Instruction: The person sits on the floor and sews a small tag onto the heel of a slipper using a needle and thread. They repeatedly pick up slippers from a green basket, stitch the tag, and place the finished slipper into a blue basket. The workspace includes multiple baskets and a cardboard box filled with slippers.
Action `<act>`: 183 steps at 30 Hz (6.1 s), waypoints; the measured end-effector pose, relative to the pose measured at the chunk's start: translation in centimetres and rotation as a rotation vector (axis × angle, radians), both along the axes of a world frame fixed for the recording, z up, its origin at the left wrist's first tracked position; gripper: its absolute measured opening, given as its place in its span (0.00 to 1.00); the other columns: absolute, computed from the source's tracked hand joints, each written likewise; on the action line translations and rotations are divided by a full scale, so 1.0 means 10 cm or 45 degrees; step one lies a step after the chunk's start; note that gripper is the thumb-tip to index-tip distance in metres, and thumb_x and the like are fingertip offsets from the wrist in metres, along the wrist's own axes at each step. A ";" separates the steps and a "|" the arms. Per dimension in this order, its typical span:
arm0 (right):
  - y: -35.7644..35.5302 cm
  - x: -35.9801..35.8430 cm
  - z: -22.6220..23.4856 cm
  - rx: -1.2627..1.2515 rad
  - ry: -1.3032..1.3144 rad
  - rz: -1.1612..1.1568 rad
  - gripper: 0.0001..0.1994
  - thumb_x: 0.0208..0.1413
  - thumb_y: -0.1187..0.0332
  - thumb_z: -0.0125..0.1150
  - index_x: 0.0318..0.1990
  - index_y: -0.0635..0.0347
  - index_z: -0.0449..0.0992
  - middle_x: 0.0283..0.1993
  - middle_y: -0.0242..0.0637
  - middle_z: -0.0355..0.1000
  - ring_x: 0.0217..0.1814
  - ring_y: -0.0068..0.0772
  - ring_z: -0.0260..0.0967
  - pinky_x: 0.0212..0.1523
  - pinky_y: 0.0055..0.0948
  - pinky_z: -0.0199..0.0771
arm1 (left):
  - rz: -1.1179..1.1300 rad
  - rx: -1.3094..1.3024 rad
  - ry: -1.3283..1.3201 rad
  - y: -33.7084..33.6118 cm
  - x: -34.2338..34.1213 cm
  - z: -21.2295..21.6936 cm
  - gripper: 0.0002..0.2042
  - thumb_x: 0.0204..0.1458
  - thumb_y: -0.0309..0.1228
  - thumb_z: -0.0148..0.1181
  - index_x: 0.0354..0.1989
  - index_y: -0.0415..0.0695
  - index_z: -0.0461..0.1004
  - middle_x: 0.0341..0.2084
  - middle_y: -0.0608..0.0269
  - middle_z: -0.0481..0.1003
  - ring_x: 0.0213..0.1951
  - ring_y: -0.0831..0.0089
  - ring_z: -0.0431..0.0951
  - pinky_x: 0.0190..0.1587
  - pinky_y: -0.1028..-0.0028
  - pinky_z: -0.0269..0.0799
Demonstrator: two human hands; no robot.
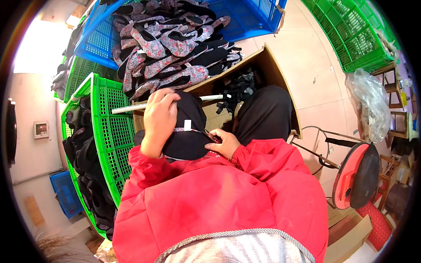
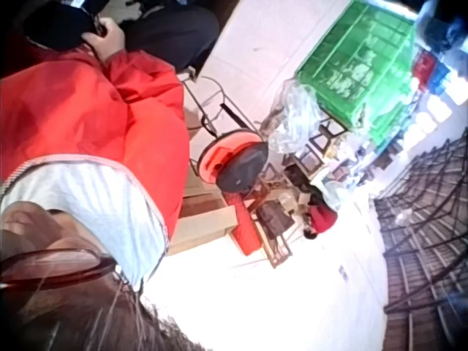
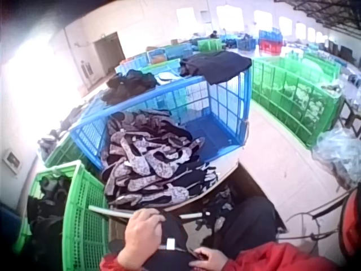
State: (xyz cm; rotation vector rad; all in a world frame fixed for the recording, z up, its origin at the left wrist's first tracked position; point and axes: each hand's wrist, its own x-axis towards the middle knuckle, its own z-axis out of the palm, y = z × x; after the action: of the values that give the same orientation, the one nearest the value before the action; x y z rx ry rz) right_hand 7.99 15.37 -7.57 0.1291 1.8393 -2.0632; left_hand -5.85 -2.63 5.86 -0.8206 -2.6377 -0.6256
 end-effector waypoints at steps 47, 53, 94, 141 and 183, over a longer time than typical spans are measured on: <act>0.02 -0.12 0.43 -0.543 -0.029 -0.049 0.21 0.56 0.72 0.67 0.55 0.66 0.69 0.47 0.31 0.72 0.48 0.20 0.69 0.53 0.24 0.70 | -0.031 0.094 -0.032 -0.17 0.96 -0.06 0.12 0.35 0.30 0.73 0.31 0.46 0.81 0.32 0.67 0.72 0.39 0.65 0.72 0.44 0.65 0.66; 0.01 -0.08 0.44 -0.536 -0.062 -0.014 0.22 0.54 0.73 0.69 0.55 0.66 0.70 0.48 0.30 0.71 0.50 0.20 0.68 0.54 0.24 0.69 | -0.045 0.021 -0.006 -0.11 1.03 -0.18 0.09 0.38 0.26 0.69 0.31 0.44 0.79 0.33 0.65 0.72 0.40 0.63 0.73 0.45 0.63 0.66; 0.24 -0.41 0.64 0.489 0.646 0.409 0.16 0.59 0.57 0.60 0.50 0.54 0.78 0.42 0.35 0.78 0.40 0.41 0.73 0.44 0.35 0.71 | -0.038 0.213 -0.130 -0.07 0.86 -0.12 0.08 0.48 0.19 0.61 0.32 0.39 0.67 0.26 0.54 0.70 0.27 0.54 0.74 0.29 0.63 0.69; 0.18 -0.07 0.11 -0.524 -0.291 -0.154 0.10 0.57 0.73 0.64 0.45 0.60 0.72 0.33 0.25 0.71 0.32 0.15 0.65 0.35 0.18 0.66 | 0.113 0.270 -0.518 -0.33 1.19 0.04 0.11 0.49 0.23 0.63 0.41 0.36 0.75 0.30 0.55 0.77 0.33 0.59 0.79 0.37 0.66 0.74; -0.49 -0.34 0.93 0.693 0.450 0.220 0.15 0.54 0.58 0.62 0.38 0.60 0.70 0.32 0.52 0.74 0.36 0.57 0.74 0.35 0.45 0.73 | 0.594 0.921 -0.683 -0.38 1.04 -0.46 0.08 0.53 0.28 0.62 0.28 0.39 0.69 0.20 0.54 0.69 0.22 0.61 0.71 0.27 0.65 0.67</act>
State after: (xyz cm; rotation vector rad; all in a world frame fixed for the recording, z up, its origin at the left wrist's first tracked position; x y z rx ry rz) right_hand 4.55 10.52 1.76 -0.2623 2.4903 -1.4954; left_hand 4.55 -6.47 1.28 0.1980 -2.5402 -1.6750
